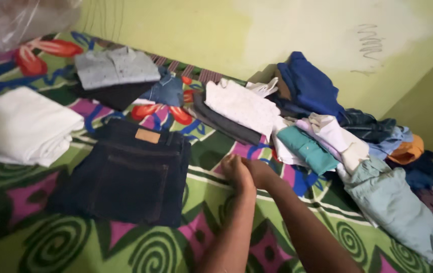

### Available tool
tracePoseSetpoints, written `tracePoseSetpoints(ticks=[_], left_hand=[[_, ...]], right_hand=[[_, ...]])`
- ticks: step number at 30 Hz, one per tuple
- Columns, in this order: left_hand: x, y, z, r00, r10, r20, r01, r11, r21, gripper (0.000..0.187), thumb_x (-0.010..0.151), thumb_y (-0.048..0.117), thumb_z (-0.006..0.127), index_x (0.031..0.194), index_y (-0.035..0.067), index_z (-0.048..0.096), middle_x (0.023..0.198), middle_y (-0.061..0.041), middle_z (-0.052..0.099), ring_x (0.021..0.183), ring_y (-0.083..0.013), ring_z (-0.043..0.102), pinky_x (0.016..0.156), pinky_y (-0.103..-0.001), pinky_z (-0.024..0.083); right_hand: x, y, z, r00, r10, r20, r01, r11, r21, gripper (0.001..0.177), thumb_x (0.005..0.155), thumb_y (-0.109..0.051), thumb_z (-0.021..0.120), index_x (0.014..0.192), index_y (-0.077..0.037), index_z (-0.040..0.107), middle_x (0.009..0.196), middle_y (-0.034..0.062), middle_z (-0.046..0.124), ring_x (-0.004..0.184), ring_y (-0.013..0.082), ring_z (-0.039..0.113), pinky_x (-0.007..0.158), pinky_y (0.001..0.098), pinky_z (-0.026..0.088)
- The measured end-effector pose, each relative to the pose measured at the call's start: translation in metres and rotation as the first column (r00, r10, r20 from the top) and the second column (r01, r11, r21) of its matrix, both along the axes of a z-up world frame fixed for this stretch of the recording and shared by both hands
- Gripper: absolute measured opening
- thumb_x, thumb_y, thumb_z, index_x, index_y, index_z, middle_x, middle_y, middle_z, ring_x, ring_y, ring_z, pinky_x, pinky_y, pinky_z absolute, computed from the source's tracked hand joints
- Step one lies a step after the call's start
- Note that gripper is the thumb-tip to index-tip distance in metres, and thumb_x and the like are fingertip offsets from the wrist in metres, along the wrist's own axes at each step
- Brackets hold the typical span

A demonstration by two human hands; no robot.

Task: The person folds various shirts and pants on a patterned bedsheet, arranging them into neat stacks. They handle each garment one at a time, smoothing and folding them before placing them in organized piles.

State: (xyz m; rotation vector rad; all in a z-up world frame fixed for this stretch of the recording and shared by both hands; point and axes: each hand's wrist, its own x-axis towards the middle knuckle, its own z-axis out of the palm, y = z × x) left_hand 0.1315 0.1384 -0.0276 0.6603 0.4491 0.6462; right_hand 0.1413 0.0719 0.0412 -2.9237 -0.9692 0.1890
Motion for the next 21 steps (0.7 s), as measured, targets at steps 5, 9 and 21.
tracePoseSetpoints(ticks=[5,9,21], left_hand=[[-0.021,-0.05,0.003,0.9,-0.416,0.129,0.375,0.891,0.255,0.042,0.095,0.032,0.063,0.123,0.0,0.066,0.119,-0.014,0.07,0.109,-0.023,0.065,0.095,-0.036,0.05],[-0.049,-0.089,0.006,0.623,-0.777,0.089,0.675,0.591,0.441,0.053,0.097,0.044,0.06,0.134,0.006,0.058,0.124,-0.006,0.066,0.11,-0.018,0.065,0.09,-0.037,0.054],[-0.083,-0.101,-0.01,0.467,-0.882,-0.056,0.648,0.299,0.701,0.053,0.095,0.028,0.07,0.139,0.003,0.054,0.115,-0.009,0.071,0.089,-0.0102,0.067,0.074,-0.024,0.053]], right_hand=[[-0.044,-0.087,-0.014,0.984,-0.134,0.116,0.079,0.917,0.39,0.068,0.082,-0.036,0.075,0.141,-0.013,0.052,0.127,0.0182,0.068,0.114,0.0399,0.065,0.093,0.0476,0.052],[-0.075,-0.197,-0.021,0.825,-0.365,0.433,0.122,0.861,0.493,0.06,0.087,-0.03,0.079,0.142,-0.016,0.059,0.138,0.0187,0.066,0.128,0.0393,0.058,0.103,0.0477,0.046],[-0.096,-0.321,-0.036,0.228,-0.911,0.344,0.731,0.393,0.558,0.107,0.057,-0.037,0.093,0.149,-0.017,0.044,0.162,0.0204,0.028,0.144,0.0465,0.023,0.107,0.0694,0.023]])
